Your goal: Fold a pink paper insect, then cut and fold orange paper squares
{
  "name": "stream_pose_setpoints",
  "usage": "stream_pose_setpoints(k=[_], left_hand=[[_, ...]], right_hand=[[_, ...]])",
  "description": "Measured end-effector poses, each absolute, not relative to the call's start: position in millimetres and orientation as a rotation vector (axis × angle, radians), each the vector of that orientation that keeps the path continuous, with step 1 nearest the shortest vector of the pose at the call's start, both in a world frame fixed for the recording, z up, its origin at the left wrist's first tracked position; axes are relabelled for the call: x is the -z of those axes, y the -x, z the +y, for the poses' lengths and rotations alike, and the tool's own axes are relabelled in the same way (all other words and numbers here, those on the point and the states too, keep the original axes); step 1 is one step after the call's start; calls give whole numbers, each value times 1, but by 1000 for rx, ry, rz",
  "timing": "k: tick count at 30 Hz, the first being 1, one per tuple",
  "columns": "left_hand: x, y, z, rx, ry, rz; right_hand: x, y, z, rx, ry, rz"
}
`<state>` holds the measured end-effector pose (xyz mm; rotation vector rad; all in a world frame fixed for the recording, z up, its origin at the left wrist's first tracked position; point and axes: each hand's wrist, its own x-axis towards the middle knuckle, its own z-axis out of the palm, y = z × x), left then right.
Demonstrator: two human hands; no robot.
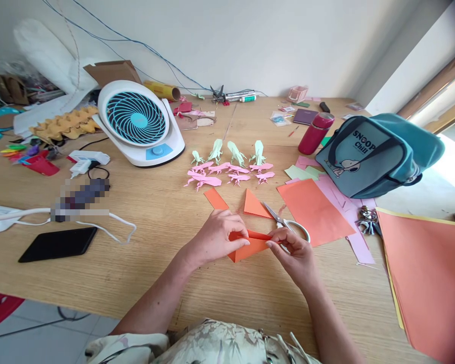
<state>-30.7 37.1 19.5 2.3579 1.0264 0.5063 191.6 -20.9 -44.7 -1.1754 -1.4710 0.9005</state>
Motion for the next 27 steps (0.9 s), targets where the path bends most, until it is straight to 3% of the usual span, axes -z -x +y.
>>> stream_pose_setpoints(k=[13,20,27], left_hand=[[-44,9,22,-291,-2556,928],[-34,13,19,-477,-2199,1070],[-32,9,8,-530,-2311,1113]], right_hand=[[34,-189,-25,-784,1107,-1593],[40,-186,-25,-1055,1079,-1250],[30,-180,-23,-1243,1020,-1115]])
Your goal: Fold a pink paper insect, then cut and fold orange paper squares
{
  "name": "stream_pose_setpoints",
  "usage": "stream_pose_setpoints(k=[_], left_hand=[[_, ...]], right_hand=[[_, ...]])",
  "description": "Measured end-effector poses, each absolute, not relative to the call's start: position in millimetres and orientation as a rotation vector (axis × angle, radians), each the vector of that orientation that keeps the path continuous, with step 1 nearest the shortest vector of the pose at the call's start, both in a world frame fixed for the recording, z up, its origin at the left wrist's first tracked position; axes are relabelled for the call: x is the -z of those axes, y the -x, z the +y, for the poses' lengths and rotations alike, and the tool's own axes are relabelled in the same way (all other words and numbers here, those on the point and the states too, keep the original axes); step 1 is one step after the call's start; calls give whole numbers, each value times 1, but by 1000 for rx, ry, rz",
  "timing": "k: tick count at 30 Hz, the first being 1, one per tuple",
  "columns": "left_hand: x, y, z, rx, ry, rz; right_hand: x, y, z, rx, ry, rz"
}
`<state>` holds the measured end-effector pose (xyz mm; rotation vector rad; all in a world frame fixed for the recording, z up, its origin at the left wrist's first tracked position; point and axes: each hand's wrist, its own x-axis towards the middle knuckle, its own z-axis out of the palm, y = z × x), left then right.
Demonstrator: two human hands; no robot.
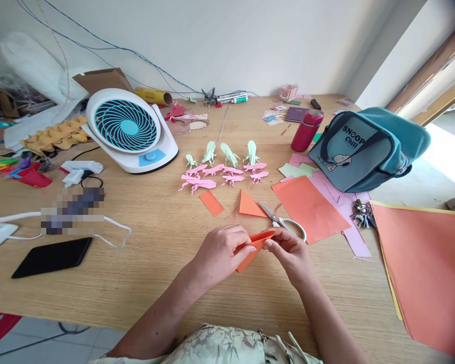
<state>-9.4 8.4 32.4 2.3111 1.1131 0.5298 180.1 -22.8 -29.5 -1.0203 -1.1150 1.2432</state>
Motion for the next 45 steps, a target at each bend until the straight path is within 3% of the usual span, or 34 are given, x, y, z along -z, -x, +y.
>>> stream_pose_setpoints(k=[17,45], left_hand=[[-37,4,-16,-592,-2693,1186],[-40,7,-18,-628,-2626,1124]], right_hand=[[32,-181,-28,-1501,859,-826],[25,-181,-28,-1585,803,-726]])
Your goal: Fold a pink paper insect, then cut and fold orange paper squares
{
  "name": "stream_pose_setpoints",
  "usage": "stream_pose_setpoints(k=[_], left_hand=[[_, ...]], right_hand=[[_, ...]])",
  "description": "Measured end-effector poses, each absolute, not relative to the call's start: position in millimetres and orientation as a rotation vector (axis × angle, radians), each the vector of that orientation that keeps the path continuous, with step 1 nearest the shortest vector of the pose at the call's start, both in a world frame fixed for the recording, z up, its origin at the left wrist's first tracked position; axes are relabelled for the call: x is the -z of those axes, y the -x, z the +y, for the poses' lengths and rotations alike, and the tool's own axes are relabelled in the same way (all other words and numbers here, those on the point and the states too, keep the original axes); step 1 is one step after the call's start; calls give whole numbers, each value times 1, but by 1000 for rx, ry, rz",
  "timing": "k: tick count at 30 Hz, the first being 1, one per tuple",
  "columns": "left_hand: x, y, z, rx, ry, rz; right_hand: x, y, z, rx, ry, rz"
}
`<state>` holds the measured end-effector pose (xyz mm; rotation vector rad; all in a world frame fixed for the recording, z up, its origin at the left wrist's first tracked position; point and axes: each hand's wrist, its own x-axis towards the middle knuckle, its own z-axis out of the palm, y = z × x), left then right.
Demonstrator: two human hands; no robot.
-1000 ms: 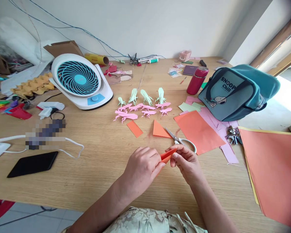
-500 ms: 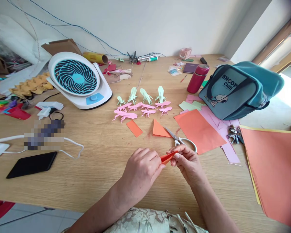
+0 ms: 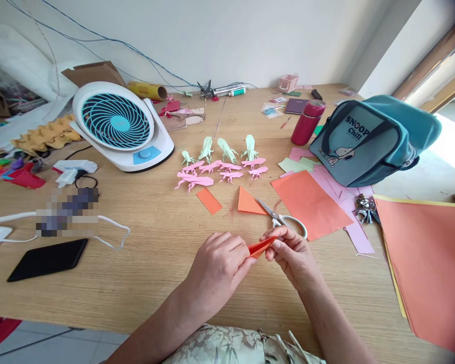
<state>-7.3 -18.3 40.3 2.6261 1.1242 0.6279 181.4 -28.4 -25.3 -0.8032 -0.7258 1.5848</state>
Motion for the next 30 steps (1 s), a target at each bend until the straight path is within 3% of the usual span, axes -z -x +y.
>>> stream_pose_setpoints(k=[30], left_hand=[[-43,8,-20,-611,-2611,1112]], right_hand=[[24,-181,-28,-1513,823,-751]])
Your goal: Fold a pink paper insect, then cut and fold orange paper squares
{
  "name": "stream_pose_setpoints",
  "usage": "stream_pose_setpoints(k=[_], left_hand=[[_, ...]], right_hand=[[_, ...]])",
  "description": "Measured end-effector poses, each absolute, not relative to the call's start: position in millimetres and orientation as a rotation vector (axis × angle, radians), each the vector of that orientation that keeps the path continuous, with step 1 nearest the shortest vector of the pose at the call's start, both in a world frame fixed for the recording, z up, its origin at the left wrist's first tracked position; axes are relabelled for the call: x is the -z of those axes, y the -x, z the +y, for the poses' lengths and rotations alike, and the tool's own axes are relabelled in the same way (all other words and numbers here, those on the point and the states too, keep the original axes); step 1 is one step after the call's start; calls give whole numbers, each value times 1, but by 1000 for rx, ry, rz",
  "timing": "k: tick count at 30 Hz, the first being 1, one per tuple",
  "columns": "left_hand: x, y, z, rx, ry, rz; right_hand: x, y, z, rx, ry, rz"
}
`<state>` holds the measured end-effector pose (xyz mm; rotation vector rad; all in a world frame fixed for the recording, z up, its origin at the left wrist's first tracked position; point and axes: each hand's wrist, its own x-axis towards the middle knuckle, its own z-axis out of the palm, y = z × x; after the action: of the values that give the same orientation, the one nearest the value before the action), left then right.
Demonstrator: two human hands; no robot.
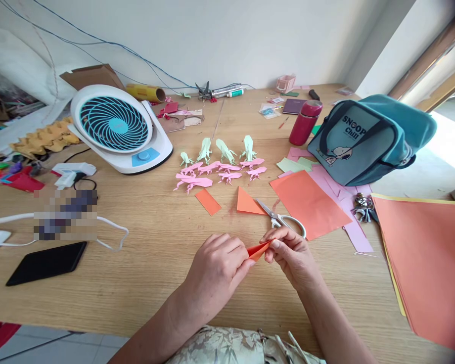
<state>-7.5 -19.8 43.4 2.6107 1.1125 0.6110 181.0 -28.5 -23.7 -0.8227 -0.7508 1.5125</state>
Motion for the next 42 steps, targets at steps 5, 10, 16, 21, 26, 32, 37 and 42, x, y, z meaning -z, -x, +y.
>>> stream_pose_setpoints(k=[5,10,16,21,26,32,37,42], left_hand=[[-44,9,-20,-604,-2594,1125],[-43,10,-18,-590,-2547,1143],[-45,13,-13,-571,-2428,1170],[-46,18,-7,-625,-2301,1253],[-43,23,0,-696,-2177,1315],[-40,31,6,-680,-2115,1385],[-25,33,11,-538,-2084,1356],[-2,27,14,-369,-2056,1342]], right_hand=[[23,-181,-28,-1508,816,-760],[24,-181,-29,-1477,868,-753],[23,-180,-28,-1454,863,-767],[23,-180,-27,-1404,907,-738],[27,-180,-26,-1332,995,-839],[31,-181,-29,-1170,1104,-1078],[32,-187,-41,-921,1282,-1542],[43,-191,-57,-837,1397,-1769]])
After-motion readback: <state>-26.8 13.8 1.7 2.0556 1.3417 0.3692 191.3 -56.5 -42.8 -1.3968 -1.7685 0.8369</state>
